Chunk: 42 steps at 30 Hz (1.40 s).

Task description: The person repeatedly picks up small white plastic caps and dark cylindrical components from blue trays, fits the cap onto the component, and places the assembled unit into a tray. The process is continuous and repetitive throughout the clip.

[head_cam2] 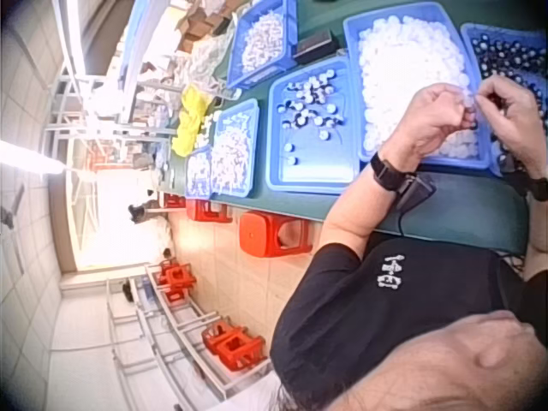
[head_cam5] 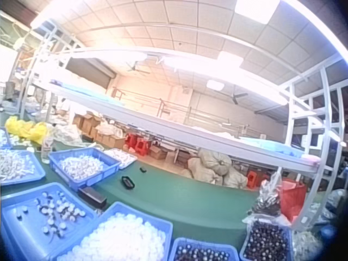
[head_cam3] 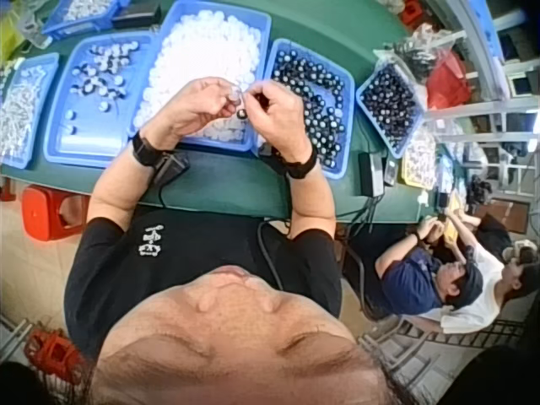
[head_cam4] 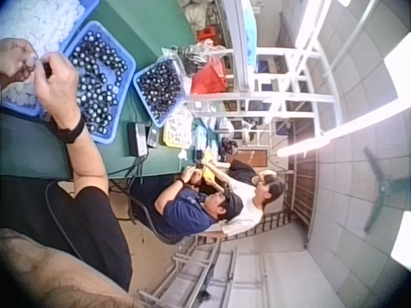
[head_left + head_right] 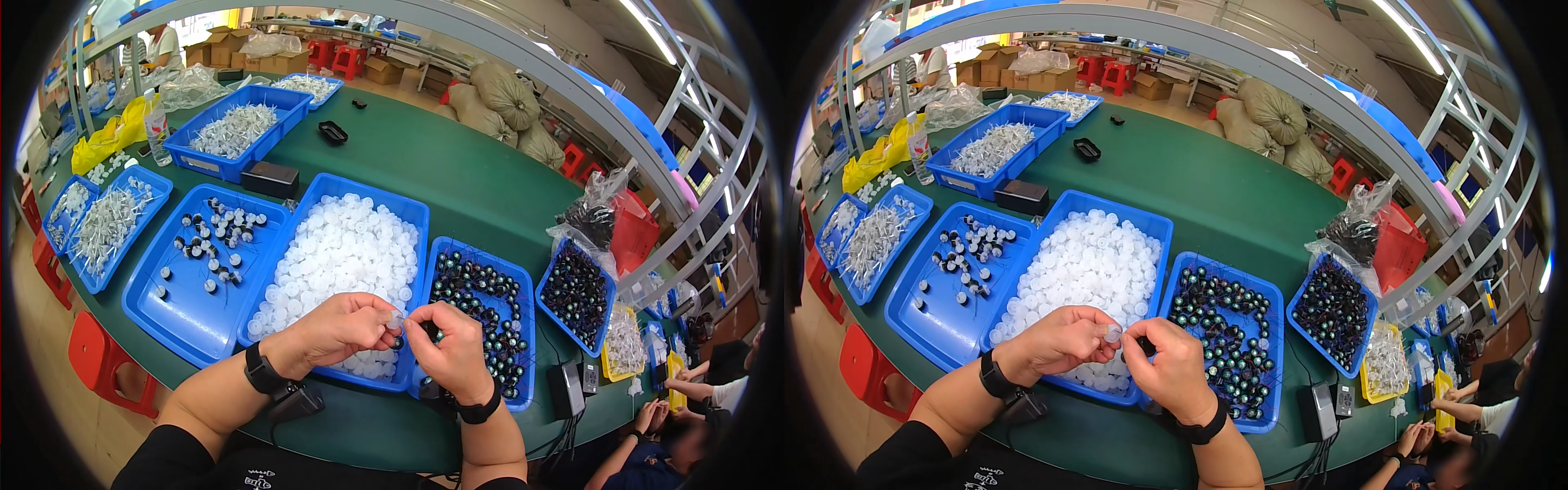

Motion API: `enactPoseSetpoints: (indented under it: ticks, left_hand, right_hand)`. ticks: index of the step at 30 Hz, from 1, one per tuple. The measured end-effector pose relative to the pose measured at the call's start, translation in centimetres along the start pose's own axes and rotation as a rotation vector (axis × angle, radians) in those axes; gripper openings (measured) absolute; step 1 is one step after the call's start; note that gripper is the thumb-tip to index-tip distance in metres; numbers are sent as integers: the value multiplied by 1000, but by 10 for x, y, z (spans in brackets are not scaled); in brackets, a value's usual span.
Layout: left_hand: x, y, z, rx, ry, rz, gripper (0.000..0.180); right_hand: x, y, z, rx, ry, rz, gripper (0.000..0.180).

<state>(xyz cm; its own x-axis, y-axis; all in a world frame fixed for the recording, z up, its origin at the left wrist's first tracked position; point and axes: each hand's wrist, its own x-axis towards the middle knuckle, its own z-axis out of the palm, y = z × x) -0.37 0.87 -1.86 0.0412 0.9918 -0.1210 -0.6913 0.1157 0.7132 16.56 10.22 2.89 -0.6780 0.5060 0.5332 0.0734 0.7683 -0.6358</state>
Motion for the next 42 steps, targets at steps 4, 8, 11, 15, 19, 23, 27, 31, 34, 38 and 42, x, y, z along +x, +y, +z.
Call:
enactPoseSetpoints:
  ticks: [4, 8, 11, 15, 19, 23, 27, 31, 34, 38, 42]
  left_hand:
    - [-1, 1, 2, 50, -1, 11, 23]
    - [-1, 4, 4, 70, 15, 8, 23]
    - [0, 2, 2, 62, -1, 25, 23]
    - [-2, 3, 5, 76, -15, 47, 24]
    - [-1, 2, 4, 86, -16, 53, 25]
    - [-1, 2, 5, 101, -17, 68, 26]
    - [-3, 3, 7, 109, 2, 54, 25]
    - [-3, 4, 9, 112, 14, 39, 24]
    - [-2, 3, 8, 115, 13, 38, 24]
    - [-2, 3, 8, 118, 8, 35, 24]
    - [-2, 2, 7, 104, -10, 43, 23]
  right_hand:
    - [-1, 1, 1, 14, -8, 4, 5]
    - [-1, 2, 2, 31, -13, 14, 4]
    - [-1, 3, 0, 67, -35, 55, 5]
    - [-1, 2, -3, 114, -77, 128, 6]
    - [0, 1, -7, 192, -133, 224, 7]
    - [-1, 4, -8, 283, -170, 338, 8]
    - [-2, 4, -8, 309, -170, 383, 9]
    - [-2, 4, -7, 317, -162, 395, 9]
    - [-2, 5, -7, 315, -163, 399, 10]
    - [-3, 5, -6, 319, -143, 382, 10]
    - [-2, 3, -7, 314, -143, 392, 9]
